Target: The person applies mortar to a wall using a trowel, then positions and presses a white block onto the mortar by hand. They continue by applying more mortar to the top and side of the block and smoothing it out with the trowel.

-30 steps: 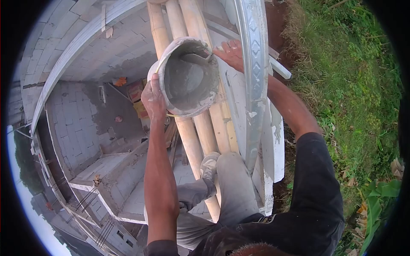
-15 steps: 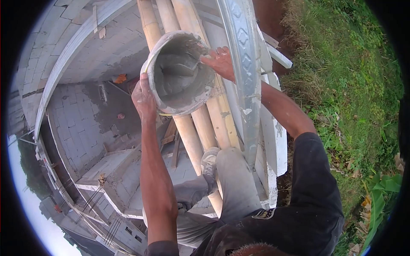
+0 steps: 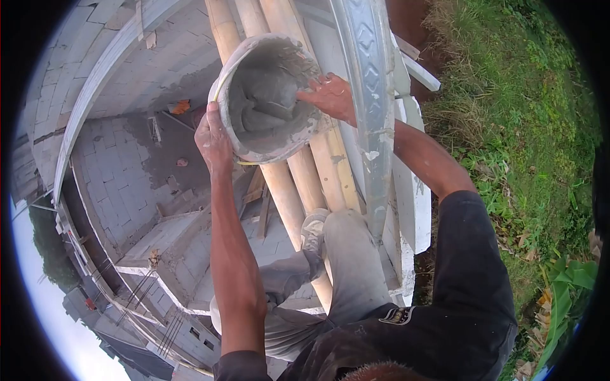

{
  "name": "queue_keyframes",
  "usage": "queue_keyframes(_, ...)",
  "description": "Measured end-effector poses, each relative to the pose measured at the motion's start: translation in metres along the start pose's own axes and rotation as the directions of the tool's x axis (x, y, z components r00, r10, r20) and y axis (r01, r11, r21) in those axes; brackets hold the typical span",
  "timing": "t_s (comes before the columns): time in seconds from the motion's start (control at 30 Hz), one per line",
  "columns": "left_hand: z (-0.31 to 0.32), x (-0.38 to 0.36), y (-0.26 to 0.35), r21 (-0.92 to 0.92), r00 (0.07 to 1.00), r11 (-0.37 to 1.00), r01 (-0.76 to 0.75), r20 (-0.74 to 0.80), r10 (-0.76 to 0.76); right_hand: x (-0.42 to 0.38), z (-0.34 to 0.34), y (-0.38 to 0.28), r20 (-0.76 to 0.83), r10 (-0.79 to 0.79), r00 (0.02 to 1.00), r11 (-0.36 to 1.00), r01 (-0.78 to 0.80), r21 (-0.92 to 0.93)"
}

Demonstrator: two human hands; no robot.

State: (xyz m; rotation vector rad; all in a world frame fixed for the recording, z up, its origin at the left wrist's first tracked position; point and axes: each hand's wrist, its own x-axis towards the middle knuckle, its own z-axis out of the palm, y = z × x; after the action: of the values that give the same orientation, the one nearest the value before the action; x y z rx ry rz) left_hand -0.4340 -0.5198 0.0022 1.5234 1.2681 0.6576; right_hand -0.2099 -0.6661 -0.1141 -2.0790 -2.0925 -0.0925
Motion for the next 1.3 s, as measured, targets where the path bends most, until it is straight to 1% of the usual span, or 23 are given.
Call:
queue_keyframes(0.03, -0.001, -0.001, -0.002, 0.036, 1.0, 0.999, -0.014, -0.006, 0.014, 0.004, -0.015, -0.004, 0.002, -0.003, 1.0, 1.0, 0.003, 0.005)
queue_keyframes(0.1, -0.001, -0.003, 0.0, 0.019, 1.0, 1.0, -0.015, -0.001, 0.015, 0.012, -0.035, -0.006, 0.201, -0.031, 0.979, 0.999, 0.026, 0.026)
queue_keyframes(0.13, 0.0, -0.004, 0.001, 0.005, 1.0, 1.0, -0.015, 0.009, 0.015, 0.01, -0.032, -0.007, 0.204, -0.027, 0.979, 0.999, 0.021, 0.031)
queue_keyframes(0.2, 0.001, -0.006, 0.003, 0.009, 1.0, 1.0, -0.011, 0.003, 0.011, 0.014, -0.027, -0.002, 0.271, 0.051, 0.961, 0.98, -0.1, 0.172)
queue_keyframes(0.33, 0.001, -0.009, 0.0, 0.012, 0.999, 1.0, -0.021, -0.024, 0.021, 0.009, -0.014, -0.01, 0.294, 0.05, 0.955, 0.952, -0.134, 0.273)
queue_keyframes(0.4, 0.002, -0.008, -0.001, 0.007, 1.0, 1.0, -0.019, -0.023, 0.019, 0.001, -0.002, -0.006, 0.222, 0.078, 0.972, 0.901, -0.164, 0.402)
queue_keyframes(0.43, 0.002, -0.007, 0.0, -0.002, 0.999, 1.0, -0.009, -0.032, 0.009, 0.0, 0.004, -0.004, 0.214, 0.082, 0.973, 0.903, -0.164, 0.397)
queue_keyframes(0.5, 0.0, -0.005, 0.0, 0.027, 0.999, 1.0, -0.006, -0.033, 0.006, -0.002, 0.008, -0.004, 0.107, 0.085, 0.991, 0.774, -0.133, 0.619)
queue_keyframes(0.53, -0.001, -0.003, 0.0, 0.054, 0.999, 0.999, 0.0, -0.037, 0.002, -0.001, 0.007, -0.002, 0.098, 0.082, 0.992, 0.78, -0.126, 0.613)
queue_keyframes(0.6, -0.004, -0.001, 0.001, 0.067, 0.999, 0.998, -0.005, -0.053, 0.009, -0.005, 0.0, -0.007, 0.194, 0.156, 0.969, 0.723, -0.246, 0.645)
queue_keyframes(0.63, -0.005, 0.005, 0.005, 0.079, 0.997, 0.997, -0.015, -0.068, 0.02, -0.006, -0.005, -0.005, 0.178, 0.163, 0.97, 0.731, -0.24, 0.638)
queue_keyframes(0.7, -0.009, 0.011, 0.012, 0.065, 0.995, 0.997, -0.033, -0.091, 0.038, -0.017, -0.017, 0.0, 0.267, 0.124, 0.956, 0.54, -0.291, 0.79)
queue_keyframes(0.73, -0.01, 0.013, 0.016, 0.056, 0.994, 0.998, -0.032, -0.106, 0.037, -0.024, -0.015, 0.001, 0.217, 0.135, 0.967, 0.452, -0.255, 0.855)
queue_keyframes(0.77, -0.015, 0.021, 0.017, 0.043, 0.996, 0.999, -0.006, -0.091, 0.01, -0.032, -0.014, 0.008, 0.22, 0.156, 0.963, 0.463, -0.268, 0.845)
queue_keyframes(0.83, -0.019, 0.027, 0.021, -0.011, 0.994, 1.0, 0.028, -0.102, -0.029, -0.043, -0.031, 0.02, 0.506, 0.201, 0.839, 0.468, -0.536, 0.702)
queue_keyframes(0.87, -0.02, 0.031, 0.016, -0.019, 0.996, 1.0, 0.02, -0.083, -0.021, -0.058, -0.056, 0.016, 0.295, 0.37, 0.881, 0.363, -0.429, 0.827)
queue_keyframes(0.93, -0.019, 0.037, 0.006, -0.044, 0.989, 0.999, 0.001, -0.15, -0.008, -0.068, -0.078, 0.041, 0.277, 0.433, 0.858, 0.376, -0.452, 0.809)
queue_keyframes(0.97, -0.019, 0.037, 0.005, -0.052, 0.99, 0.999, -0.001, -0.142, -0.006, -0.075, -0.087, 0.054, 0.266, 0.479, 0.837, 0.381, -0.471, 0.796)
queue_keyframes(1.03, -0.014, 0.033, 0.014, 0.02, 0.986, 0.998, 0.052, -0.157, -0.048, -0.086, -0.107, 0.094, 0.27, 0.547, 0.793, 0.46, -0.554, 0.694)
queue_keyframes(1.1, -0.011, 0.036, 0.011, 0.067, 0.988, 0.996, 0.051, -0.146, -0.041, -0.091, -0.129, 0.138, 0.223, 0.644, 0.731, 0.552, -0.647, 0.525)
queue_keyframes(1.17, -0.003, 0.028, 0.015, 0.113, 0.98, 0.992, 0.046, -0.199, -0.023, -0.078, -0.15, 0.188, 0.272, 0.715, 0.644, 0.58, -0.763, 0.285)
queue_keyframes(1.2, 0.003, 0.022, 0.021, 0.184, 0.97, 0.982, 0.036, -0.243, 0.01, -0.065, -0.16, 0.209, 0.263, 0.729, 0.633, 0.612, -0.773, 0.166)
queue_keyframes(1.3, 0.007, 0.019, 0.024, 0.232, 0.967, 0.972, 0.027, -0.251, 0.033, -0.017, -0.179, 0.26, 0.214, 0.766, 0.606, 0.637, -0.759, -0.133)
